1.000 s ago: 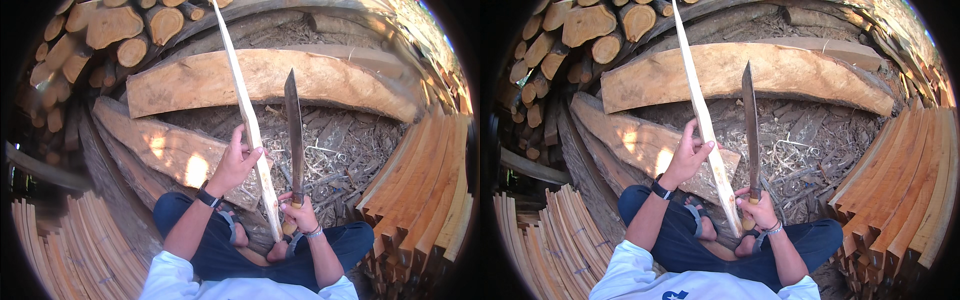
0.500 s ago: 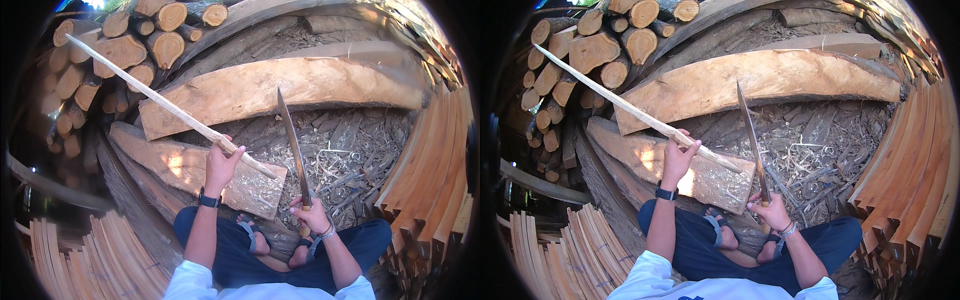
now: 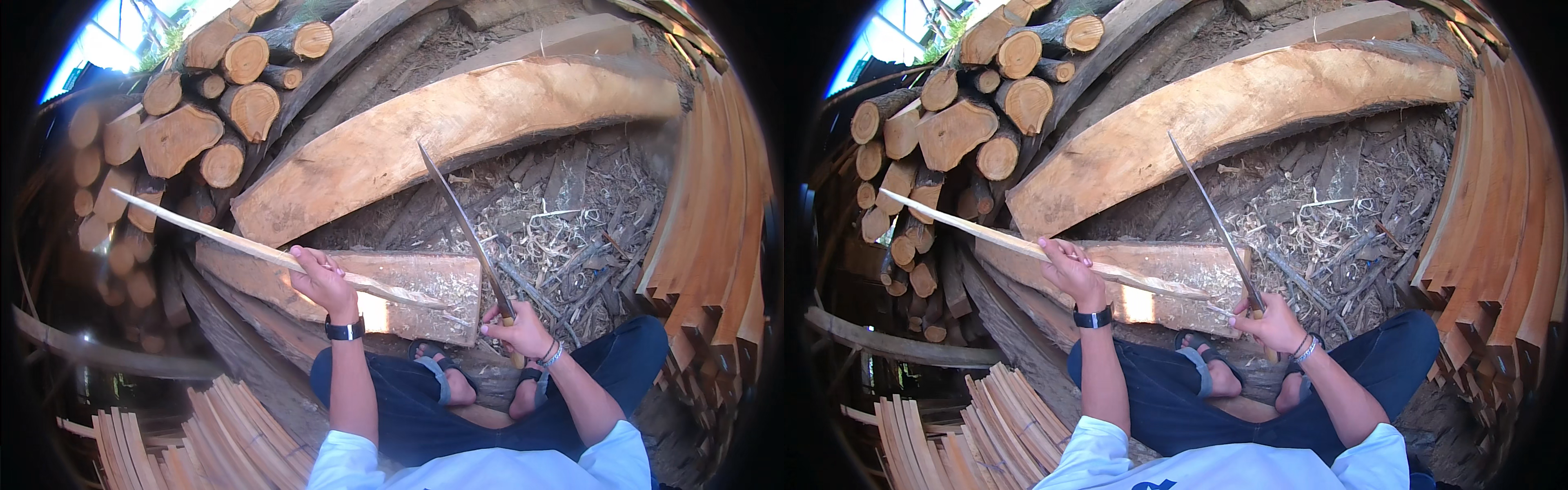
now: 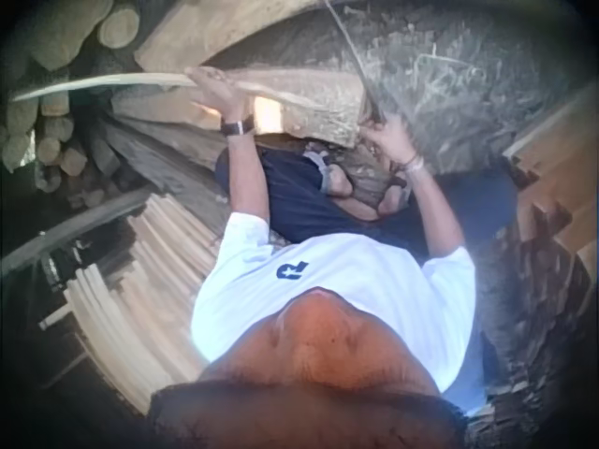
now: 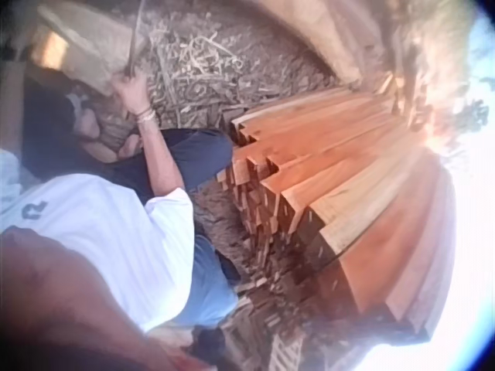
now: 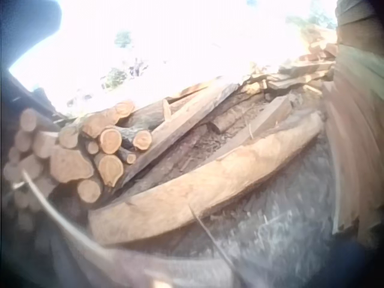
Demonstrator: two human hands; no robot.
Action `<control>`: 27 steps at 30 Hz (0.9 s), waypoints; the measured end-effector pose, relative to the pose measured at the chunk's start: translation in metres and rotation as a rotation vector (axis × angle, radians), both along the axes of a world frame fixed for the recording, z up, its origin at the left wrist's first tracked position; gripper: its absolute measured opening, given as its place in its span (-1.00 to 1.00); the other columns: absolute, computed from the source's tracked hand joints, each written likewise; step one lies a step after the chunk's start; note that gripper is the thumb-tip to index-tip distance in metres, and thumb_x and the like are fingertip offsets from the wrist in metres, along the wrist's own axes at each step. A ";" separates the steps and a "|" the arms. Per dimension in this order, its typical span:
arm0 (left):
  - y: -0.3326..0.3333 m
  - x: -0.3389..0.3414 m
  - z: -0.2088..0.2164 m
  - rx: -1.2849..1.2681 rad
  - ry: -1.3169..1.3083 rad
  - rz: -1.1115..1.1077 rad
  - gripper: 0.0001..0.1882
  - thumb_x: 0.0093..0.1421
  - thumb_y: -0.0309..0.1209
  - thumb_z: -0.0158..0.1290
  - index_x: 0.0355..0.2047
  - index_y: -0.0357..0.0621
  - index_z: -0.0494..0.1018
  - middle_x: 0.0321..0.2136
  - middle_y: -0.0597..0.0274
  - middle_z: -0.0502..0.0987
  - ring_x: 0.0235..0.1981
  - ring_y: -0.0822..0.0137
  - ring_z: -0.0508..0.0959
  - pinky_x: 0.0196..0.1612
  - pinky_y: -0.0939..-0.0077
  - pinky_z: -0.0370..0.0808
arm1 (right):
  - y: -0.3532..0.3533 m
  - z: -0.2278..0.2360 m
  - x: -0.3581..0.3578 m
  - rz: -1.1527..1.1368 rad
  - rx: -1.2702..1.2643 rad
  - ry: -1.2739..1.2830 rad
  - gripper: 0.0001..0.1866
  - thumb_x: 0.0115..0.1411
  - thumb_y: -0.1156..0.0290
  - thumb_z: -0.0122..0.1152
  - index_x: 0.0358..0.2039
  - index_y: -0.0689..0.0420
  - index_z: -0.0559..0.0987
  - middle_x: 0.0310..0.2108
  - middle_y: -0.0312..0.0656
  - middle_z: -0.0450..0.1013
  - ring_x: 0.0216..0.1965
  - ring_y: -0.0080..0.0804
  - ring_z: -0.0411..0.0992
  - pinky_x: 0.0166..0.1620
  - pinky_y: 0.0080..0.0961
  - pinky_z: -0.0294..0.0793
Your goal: The person shaves and shapes a thin piece of wood with a knife while sitting on a pile of logs.
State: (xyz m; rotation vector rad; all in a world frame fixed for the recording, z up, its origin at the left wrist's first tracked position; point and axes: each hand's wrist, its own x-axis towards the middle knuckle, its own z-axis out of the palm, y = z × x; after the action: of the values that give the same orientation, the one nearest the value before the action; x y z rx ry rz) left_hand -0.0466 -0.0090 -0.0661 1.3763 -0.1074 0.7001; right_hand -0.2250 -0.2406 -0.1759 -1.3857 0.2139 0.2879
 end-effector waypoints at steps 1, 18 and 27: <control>0.001 -0.005 0.007 -0.047 -0.028 0.008 -0.51 0.38 -0.04 -0.18 -0.63 -0.01 0.12 -0.75 0.40 0.13 -0.81 0.57 0.16 -0.77 0.68 0.10 | 0.000 -0.001 -0.001 0.004 -0.009 -0.002 -0.73 0.07 0.33 0.37 -0.34 0.23 0.52 -0.67 -0.35 0.41 -0.72 -0.69 0.31 -0.65 -0.66 0.24; 0.027 -0.016 0.033 -0.126 -0.276 -0.217 -0.32 0.21 0.36 -0.31 -0.54 -0.05 0.21 -0.66 0.32 0.25 -0.74 0.51 0.29 -0.69 0.72 0.25 | 0.014 -0.009 0.000 -0.036 -0.190 -0.020 -0.64 0.13 0.14 0.28 -0.49 0.22 0.53 -0.66 -0.26 0.44 -0.67 -0.57 0.38 -0.55 -0.48 0.37; 0.038 -0.017 0.048 -0.041 -0.209 -0.234 -0.33 0.24 0.34 -0.40 -0.52 -0.03 0.23 -0.69 0.33 0.25 -0.70 0.49 0.27 -0.60 0.69 0.15 | 0.015 -0.027 0.002 -0.008 -0.290 0.047 -0.57 0.23 0.09 0.12 -0.48 0.27 0.51 -0.72 -0.19 0.42 -0.70 -0.41 0.45 -0.55 -0.41 0.41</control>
State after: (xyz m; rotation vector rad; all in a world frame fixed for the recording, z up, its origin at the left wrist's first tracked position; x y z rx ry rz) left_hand -0.0637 0.0286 -0.0177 1.2246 -0.4112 0.6429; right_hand -0.2225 -0.2251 -0.2024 -1.6650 0.3097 0.2908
